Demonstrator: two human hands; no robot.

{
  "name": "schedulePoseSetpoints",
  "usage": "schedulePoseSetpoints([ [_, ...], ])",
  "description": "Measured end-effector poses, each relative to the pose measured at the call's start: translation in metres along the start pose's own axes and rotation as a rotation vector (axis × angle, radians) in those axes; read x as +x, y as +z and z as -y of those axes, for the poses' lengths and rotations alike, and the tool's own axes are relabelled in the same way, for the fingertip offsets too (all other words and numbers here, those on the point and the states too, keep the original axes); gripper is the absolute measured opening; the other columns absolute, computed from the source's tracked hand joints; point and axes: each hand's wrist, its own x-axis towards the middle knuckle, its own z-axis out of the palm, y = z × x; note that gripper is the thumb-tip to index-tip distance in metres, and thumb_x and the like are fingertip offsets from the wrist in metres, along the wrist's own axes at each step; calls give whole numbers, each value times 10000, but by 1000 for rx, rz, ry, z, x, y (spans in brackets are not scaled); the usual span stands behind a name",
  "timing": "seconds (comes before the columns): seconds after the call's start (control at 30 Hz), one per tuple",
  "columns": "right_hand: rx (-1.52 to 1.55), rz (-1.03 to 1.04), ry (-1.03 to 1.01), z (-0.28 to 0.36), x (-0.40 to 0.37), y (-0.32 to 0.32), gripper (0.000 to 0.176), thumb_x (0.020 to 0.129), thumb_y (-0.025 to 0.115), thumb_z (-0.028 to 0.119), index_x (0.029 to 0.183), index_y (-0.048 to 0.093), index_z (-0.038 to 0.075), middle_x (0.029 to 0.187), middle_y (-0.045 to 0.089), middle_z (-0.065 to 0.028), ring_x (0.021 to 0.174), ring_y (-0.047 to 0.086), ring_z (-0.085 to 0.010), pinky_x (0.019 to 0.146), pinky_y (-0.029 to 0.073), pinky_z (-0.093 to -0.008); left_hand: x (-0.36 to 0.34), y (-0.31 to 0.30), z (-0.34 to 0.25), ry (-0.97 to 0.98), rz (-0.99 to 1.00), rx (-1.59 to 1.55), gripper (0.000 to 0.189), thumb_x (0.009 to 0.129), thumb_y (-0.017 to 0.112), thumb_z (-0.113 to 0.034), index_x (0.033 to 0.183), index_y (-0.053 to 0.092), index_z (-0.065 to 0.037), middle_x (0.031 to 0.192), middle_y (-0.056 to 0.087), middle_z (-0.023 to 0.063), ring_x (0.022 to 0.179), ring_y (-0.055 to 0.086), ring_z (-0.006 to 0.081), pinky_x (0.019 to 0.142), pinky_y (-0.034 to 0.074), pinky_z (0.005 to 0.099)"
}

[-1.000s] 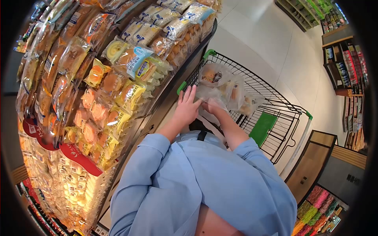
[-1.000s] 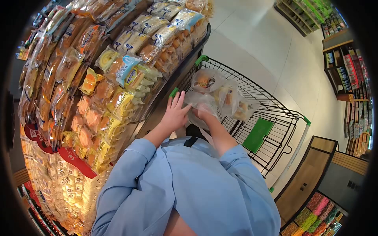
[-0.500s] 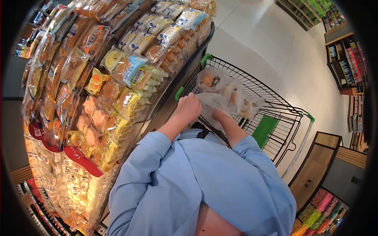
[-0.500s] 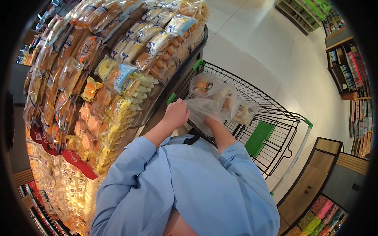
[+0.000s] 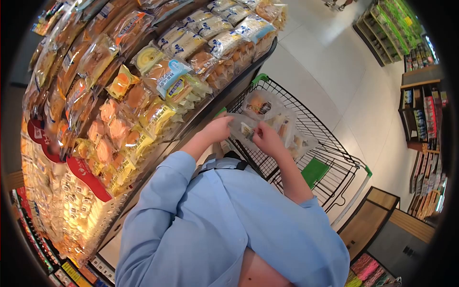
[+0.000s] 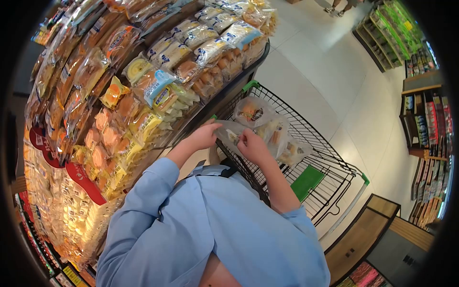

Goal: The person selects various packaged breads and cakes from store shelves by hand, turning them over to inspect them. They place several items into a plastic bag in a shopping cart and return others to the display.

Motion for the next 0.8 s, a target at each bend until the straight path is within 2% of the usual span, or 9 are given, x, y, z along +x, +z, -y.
schedulePoseSetpoints([
  [0.07, 164, -3, -72, 23, 0, -19, 171, 837, 648, 126, 909, 534, 21, 795, 635, -136, 746, 627, -235, 693, 502, -352, -18, -23, 0, 298, -183, -267, 549, 842, 665, -154, 1361, 516, -53, 1380, 516, 205, 1184, 589, 363, 1038, 449, 451],
  [0.13, 404, 154, -111, 53, -1, -35, 121, 920, 615, 86, 922, 498, 53, 876, 591, -1, 753, 533, -59, 652, 448, -235, -60, -71, -31, 238, -112, -503, 534, 859, 680, -158, 1355, 517, -45, 1338, 552, 165, 1153, 605, 298, 1023, 458, 415],
  [0.2, 509, 214, -185, 91, -1, -38, 104, 939, 606, 108, 934, 516, 57, 868, 578, 17, 752, 523, -45, 650, 439, -222, -96, -97, -41, 175, -50, -742, 520, 876, 695, -161, 1349, 519, -36, 1296, 588, 126, 1121, 620, 233, 1008, 466, 380],
  [0.27, 613, 289, -260, 127, 3, -29, 95, 958, 596, 131, 946, 533, 62, 859, 566, 34, 751, 514, -31, 649, 430, -209, -124, -107, -35, 154, -18, -1025, 336, 912, 695, -197, 1184, 613, -18, 1001, 659, 18, 933, 604, 88, 813, 498, 260],
  [0.37, 737, 393, -370, 171, 12, -1, 120, 985, 593, 163, 1011, 544, 57, 921, 582, 28, 791, 532, -32, 666, 441, -200, -171, -124, -33, 144, -220, -1253, 224, 928, 672, -130, 1103, 615, -3, 897, 612, -39, 806, 544, 21, 687, 468, 217],
  [0.43, 887, 494, -348, 194, 16, 19, 211, 983, 612, 198, 1114, 541, 49, 966, 595, 11, 829, 548, -38, 686, 462, -200, -196, -113, -10, 108, -381, -1258, 208, 941, 659, -140, 1103, 624, -14, 902, 615, -31, 803, 550, 33, 681, 464, 216],
  [0.57, 748, 791, -188, 226, 5, 56, 299, 986, 594, 187, 1224, 513, 25, 1032, 613, -22, 864, 596, -77, 688, 526, -243, -256, -119, -12, -99, -783, -1526, 309, 967, 598, -120, 1260, 560, -31, 1034, 657, 27, 873, 630, 85, 768, 531, 245],
  [0.67, 639, 871, -242, 243, -4, 83, 212, 991, 564, 144, 1159, 554, 15, 1048, 624, -43, 833, 613, -90, 684, 546, -251, -289, -102, 0, 85, -924, -1723, 421, 956, 569, -94, 1360, 469, -33, 1219, 638, 99, 1010, 665, 175, 854, 567, 330],
  [0.8, 619, 898, -309, 262, -19, 109, 146, 1004, 554, 138, 1055, 592, 7, 967, 645, -47, 804, 605, -81, 675, 529, -235, -327, -80, 12, 104, -1062, -1765, 359, 966, 559, -94, 1311, 500, -16, 1187, 648, 107, 997, 668, 180, 836, 584, 345],
])
